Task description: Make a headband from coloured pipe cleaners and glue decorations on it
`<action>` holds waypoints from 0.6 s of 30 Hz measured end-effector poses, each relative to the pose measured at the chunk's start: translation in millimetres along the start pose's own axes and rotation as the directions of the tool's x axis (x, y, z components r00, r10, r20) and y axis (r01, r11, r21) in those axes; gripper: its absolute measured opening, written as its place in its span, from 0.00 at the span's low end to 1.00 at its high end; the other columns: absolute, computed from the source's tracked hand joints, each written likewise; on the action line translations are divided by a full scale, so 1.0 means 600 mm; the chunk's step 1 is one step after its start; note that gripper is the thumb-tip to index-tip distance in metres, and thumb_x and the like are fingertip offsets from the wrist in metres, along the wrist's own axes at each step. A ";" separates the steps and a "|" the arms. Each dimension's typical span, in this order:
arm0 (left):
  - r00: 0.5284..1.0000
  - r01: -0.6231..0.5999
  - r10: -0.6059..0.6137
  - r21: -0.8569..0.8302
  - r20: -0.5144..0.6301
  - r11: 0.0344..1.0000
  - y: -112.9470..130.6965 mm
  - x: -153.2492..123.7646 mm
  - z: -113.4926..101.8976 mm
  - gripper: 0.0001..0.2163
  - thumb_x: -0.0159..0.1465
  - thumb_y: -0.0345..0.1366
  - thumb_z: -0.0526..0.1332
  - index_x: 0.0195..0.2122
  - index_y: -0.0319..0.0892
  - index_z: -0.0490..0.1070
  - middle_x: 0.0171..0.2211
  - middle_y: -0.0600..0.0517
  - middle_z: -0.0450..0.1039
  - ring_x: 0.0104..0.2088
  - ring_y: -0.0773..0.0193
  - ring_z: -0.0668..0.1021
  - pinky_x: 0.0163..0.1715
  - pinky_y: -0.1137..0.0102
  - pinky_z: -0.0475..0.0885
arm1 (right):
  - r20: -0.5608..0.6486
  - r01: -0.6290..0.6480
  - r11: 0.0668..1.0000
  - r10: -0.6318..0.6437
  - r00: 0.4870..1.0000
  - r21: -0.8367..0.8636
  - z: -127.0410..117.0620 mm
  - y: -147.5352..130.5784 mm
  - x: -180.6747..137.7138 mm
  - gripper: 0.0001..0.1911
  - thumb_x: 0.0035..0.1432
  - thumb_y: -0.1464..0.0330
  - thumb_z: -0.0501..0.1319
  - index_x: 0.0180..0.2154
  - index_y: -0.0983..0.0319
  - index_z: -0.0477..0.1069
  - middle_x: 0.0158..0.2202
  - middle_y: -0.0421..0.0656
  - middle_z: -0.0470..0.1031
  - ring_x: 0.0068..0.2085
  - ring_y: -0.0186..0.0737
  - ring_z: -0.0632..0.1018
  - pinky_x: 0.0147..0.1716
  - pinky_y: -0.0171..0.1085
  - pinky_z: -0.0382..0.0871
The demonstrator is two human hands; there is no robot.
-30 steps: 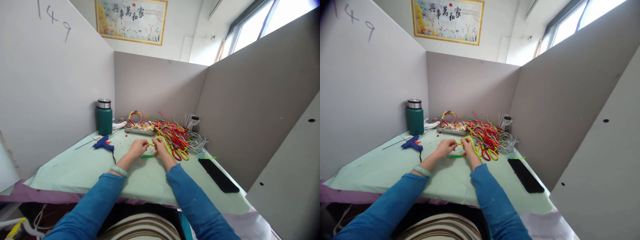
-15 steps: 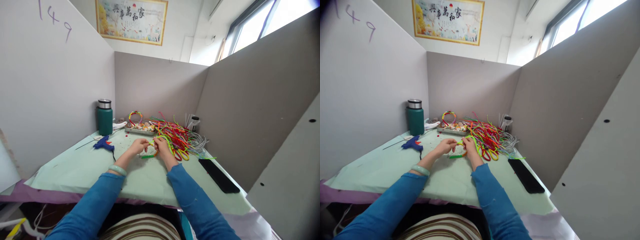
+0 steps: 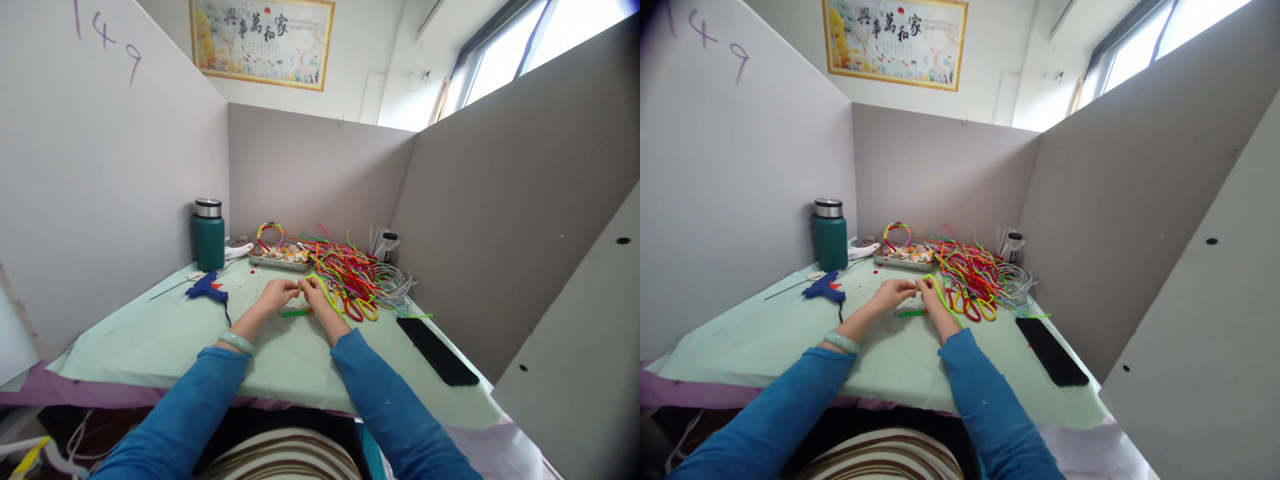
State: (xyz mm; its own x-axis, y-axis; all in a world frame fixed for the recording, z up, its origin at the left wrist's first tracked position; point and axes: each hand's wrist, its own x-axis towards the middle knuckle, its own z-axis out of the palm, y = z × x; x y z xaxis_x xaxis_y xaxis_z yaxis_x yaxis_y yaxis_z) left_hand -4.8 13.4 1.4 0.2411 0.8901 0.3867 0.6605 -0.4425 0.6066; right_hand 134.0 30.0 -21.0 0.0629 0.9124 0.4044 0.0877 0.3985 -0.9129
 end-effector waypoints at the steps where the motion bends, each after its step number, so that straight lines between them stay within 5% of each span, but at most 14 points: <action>1: 1.000 0.004 -0.004 -0.010 0.015 1.000 0.000 0.001 0.001 0.11 0.55 0.38 0.55 0.28 0.39 0.76 0.26 0.51 0.76 0.28 0.65 0.73 0.31 0.73 0.64 | 0.012 -0.009 1.000 0.009 1.000 0.013 0.002 -0.001 -0.001 0.13 0.46 0.59 0.59 0.21 0.60 0.64 0.14 0.33 0.59 0.18 0.29 0.61 0.18 0.31 0.52; 8: 0.998 0.063 -0.063 -0.132 0.004 0.989 0.008 0.000 0.004 0.10 0.54 0.39 0.56 0.24 0.38 0.71 0.15 0.57 0.62 0.17 0.72 0.63 0.19 0.75 0.57 | 0.034 -0.102 0.978 0.097 0.995 0.184 -0.004 -0.014 0.000 0.16 0.48 0.57 0.59 0.20 0.61 0.62 0.14 0.35 0.59 0.16 0.27 0.58 0.16 0.31 0.48; 15: 0.962 0.166 -0.017 -0.538 0.271 0.827 0.017 -0.011 -0.009 0.13 0.53 0.45 0.58 0.30 0.39 0.68 0.15 0.61 0.52 0.14 0.75 0.55 0.15 0.76 0.49 | 0.203 -0.259 0.868 0.188 0.961 0.424 -0.016 -0.016 0.005 0.15 0.46 0.57 0.61 0.23 0.62 0.63 0.15 0.34 0.60 0.16 0.27 0.59 0.15 0.30 0.49; 18: 0.965 0.180 -0.056 -0.495 0.255 0.850 0.013 -0.010 -0.010 0.12 0.53 0.44 0.58 0.30 0.39 0.68 0.14 0.61 0.53 0.14 0.74 0.56 0.15 0.76 0.50 | 0.192 -0.240 0.891 0.177 0.965 0.384 -0.018 -0.016 0.006 0.15 0.45 0.57 0.61 0.23 0.62 0.63 0.16 0.35 0.62 0.16 0.27 0.60 0.15 0.30 0.49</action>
State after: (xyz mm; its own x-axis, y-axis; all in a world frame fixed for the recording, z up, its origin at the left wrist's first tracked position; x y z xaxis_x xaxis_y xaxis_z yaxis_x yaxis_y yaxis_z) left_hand -5.6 4.1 8.1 0.3775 0.9117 0.1620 0.2529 -0.2698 0.9291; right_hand 144.2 28.6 -10.2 -0.1150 0.9691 0.2181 -0.3190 0.1719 -0.9320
